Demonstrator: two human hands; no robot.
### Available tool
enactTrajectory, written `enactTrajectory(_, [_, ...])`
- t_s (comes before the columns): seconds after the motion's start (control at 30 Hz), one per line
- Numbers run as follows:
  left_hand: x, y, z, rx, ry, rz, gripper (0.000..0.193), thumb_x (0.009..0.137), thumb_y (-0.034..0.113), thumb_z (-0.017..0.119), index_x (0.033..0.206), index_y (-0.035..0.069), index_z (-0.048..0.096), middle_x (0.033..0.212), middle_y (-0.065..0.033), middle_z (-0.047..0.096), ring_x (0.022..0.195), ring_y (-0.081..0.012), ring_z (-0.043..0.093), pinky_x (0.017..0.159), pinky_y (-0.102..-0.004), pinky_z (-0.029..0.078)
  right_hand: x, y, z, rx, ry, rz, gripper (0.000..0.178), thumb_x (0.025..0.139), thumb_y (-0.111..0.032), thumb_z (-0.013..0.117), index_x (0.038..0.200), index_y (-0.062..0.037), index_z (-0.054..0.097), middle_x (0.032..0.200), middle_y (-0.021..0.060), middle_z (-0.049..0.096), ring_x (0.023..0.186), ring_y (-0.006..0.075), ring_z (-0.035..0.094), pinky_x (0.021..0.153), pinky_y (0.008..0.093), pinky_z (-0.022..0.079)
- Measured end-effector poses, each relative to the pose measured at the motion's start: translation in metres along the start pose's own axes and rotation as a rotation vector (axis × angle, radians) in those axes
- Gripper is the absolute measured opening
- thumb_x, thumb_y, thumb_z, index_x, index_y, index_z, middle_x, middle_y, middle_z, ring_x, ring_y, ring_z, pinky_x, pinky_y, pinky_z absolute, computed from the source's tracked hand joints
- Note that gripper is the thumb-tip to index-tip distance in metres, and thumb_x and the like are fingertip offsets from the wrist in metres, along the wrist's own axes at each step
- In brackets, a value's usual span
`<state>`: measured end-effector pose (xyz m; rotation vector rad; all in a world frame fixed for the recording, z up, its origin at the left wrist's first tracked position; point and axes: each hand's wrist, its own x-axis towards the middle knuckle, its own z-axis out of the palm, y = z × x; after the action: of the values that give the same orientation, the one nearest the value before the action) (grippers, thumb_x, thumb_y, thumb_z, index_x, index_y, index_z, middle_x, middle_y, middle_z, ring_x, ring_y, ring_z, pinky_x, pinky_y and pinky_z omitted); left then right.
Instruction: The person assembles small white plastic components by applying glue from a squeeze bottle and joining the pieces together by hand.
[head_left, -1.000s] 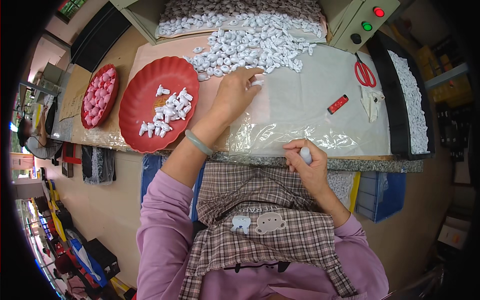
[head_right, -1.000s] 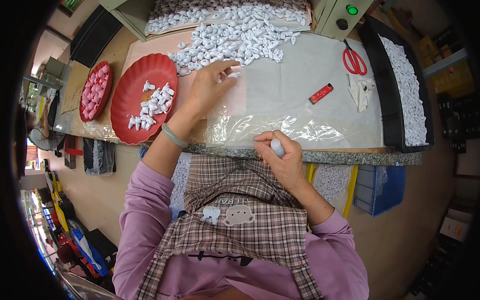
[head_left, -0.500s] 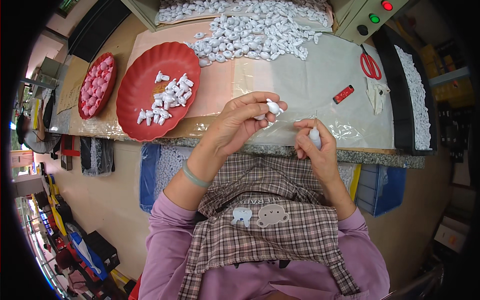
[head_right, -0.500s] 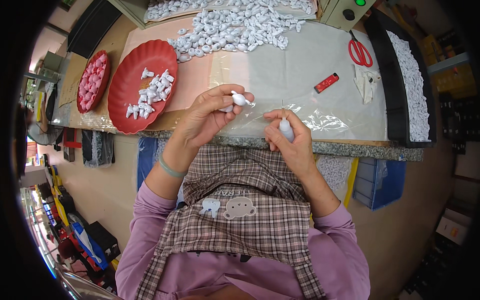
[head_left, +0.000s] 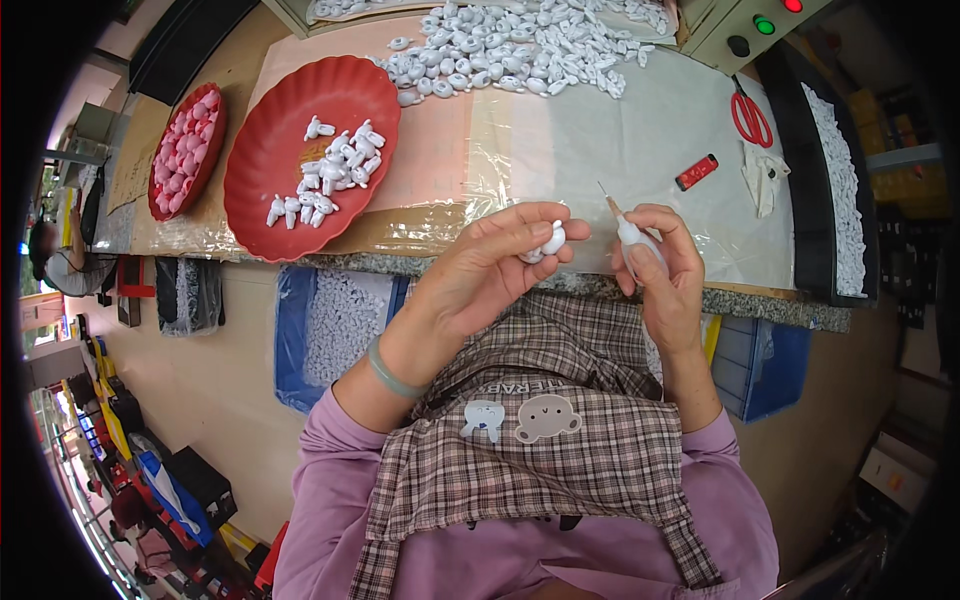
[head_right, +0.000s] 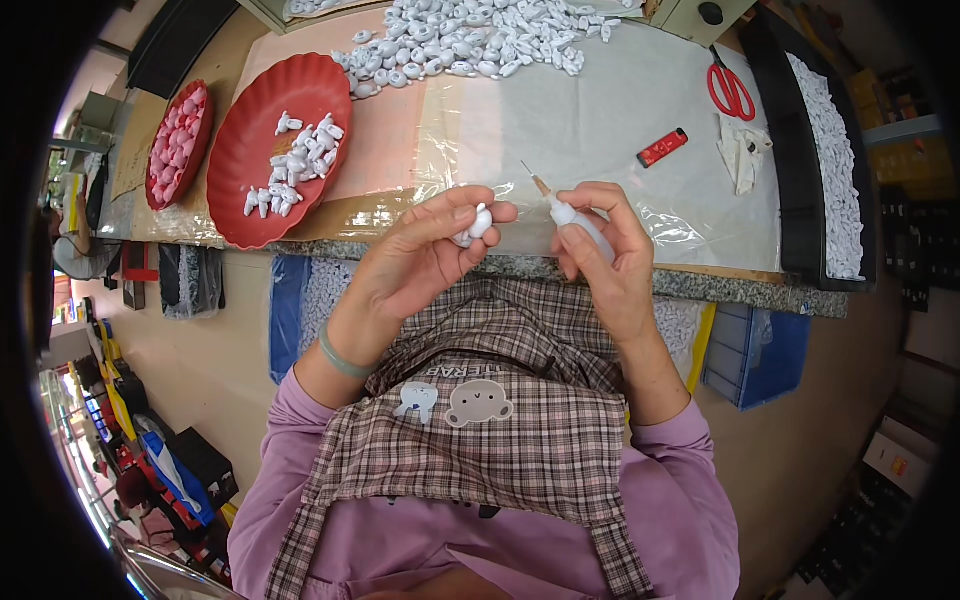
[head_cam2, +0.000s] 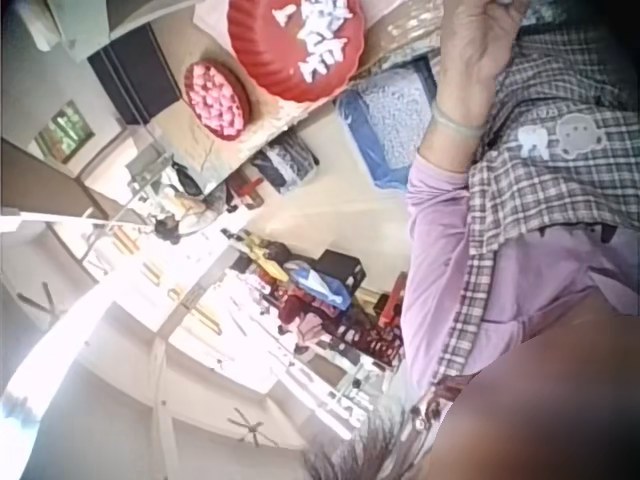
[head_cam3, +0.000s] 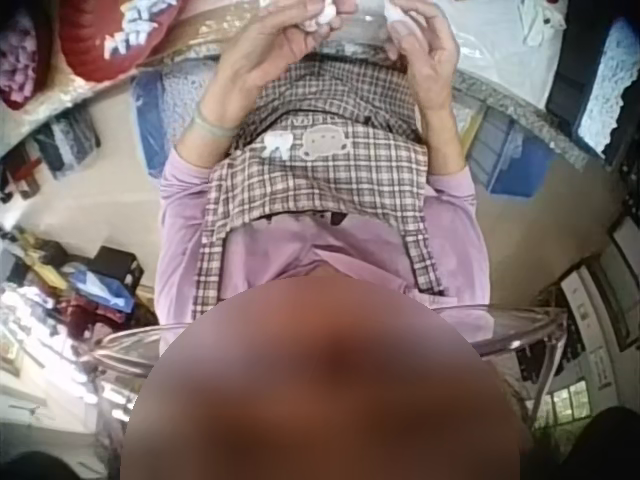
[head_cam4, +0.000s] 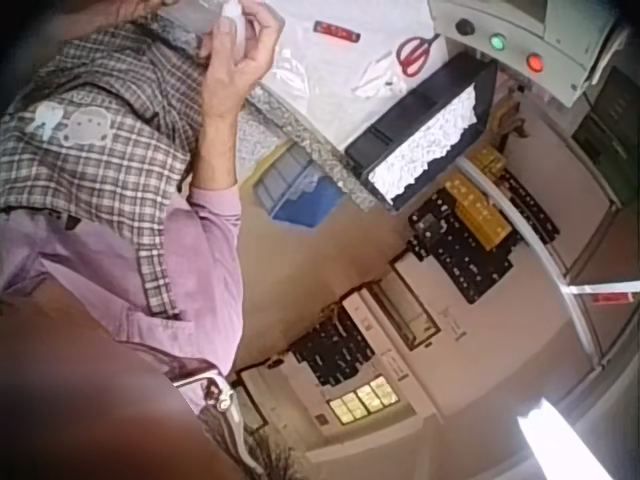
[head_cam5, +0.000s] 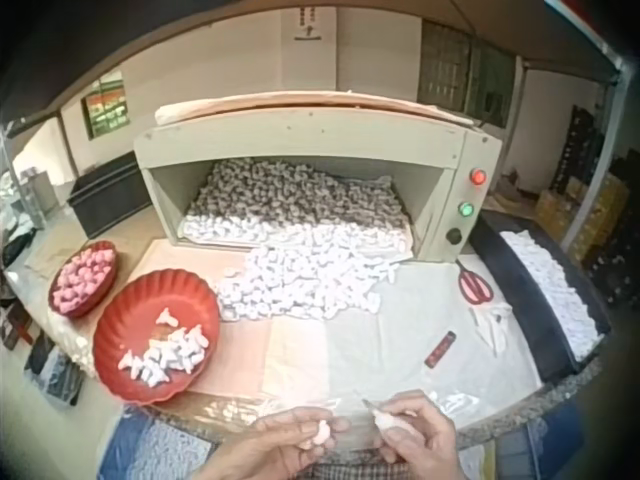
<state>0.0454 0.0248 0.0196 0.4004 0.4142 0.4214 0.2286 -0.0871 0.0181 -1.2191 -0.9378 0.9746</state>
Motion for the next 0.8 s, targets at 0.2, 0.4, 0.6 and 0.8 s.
enactTrajectory(0.2, [-0.003, -0.003, 0.002, 0.025, 0.049, 0.049, 0.028, 0.088, 0.002, 0.056, 0.115, -0.005, 0.052, 0.105, -0.0137, 0.061, 0.092, -0.0163, 0.064, 0.081, -0.0215, 0.054, 0.0, 0.002, 0.0, 0.182, 0.021, 0.089, 0.025, 0.09, -0.013, 0.056, 0.111, -0.0004, 0.052, 0.103, 0.0106, 0.053, 0.069, 0.0102, 0.053, 0.051, 0.0204, 0.037])
enactTrajectory(0.4, [-0.006, -0.003, 0.0, -0.065, 0.065, 0.035, 0.029, 0.089, 0.004, 0.056, 0.116, -0.003, 0.051, 0.104, -0.0128, 0.06, 0.092, -0.0187, 0.064, 0.081, -0.0241, 0.055, 0.001, 0.001, 0.003, 0.267, 0.04, 0.037, 0.025, 0.088, -0.012, 0.059, 0.11, -0.0008, 0.052, 0.102, 0.011, 0.054, 0.068, 0.0113, 0.054, 0.05, 0.0207, 0.038])
enactTrajectory(0.6, [-0.008, -0.008, 0.0, -0.067, 0.04, 0.035, 0.029, 0.09, 0.007, 0.056, 0.117, -0.001, 0.05, 0.104, -0.0141, 0.061, 0.093, -0.0196, 0.063, 0.081, -0.0242, 0.055, 0.0, -0.002, -0.006, 0.205, 0.037, 0.019, 0.034, 0.086, -0.008, 0.063, 0.116, -0.0005, 0.048, 0.101, 0.0107, 0.056, 0.069, 0.0139, 0.058, 0.049, 0.0208, 0.041])
enactTrajectory(0.8, [-0.015, -0.01, 0.001, 0.007, 0.031, 0.032, 0.035, 0.091, 0.008, 0.057, 0.124, -0.001, 0.051, 0.106, -0.0145, 0.064, 0.092, -0.0179, 0.064, 0.083, -0.0259, 0.053, 0.001, -0.016, 0.004, 0.135, 0.187, -0.075, 0.04, 0.086, -0.012, 0.067, 0.12, 0.0004, 0.048, 0.099, 0.0132, 0.063, 0.065, 0.012, 0.059, 0.051, 0.0189, 0.043])
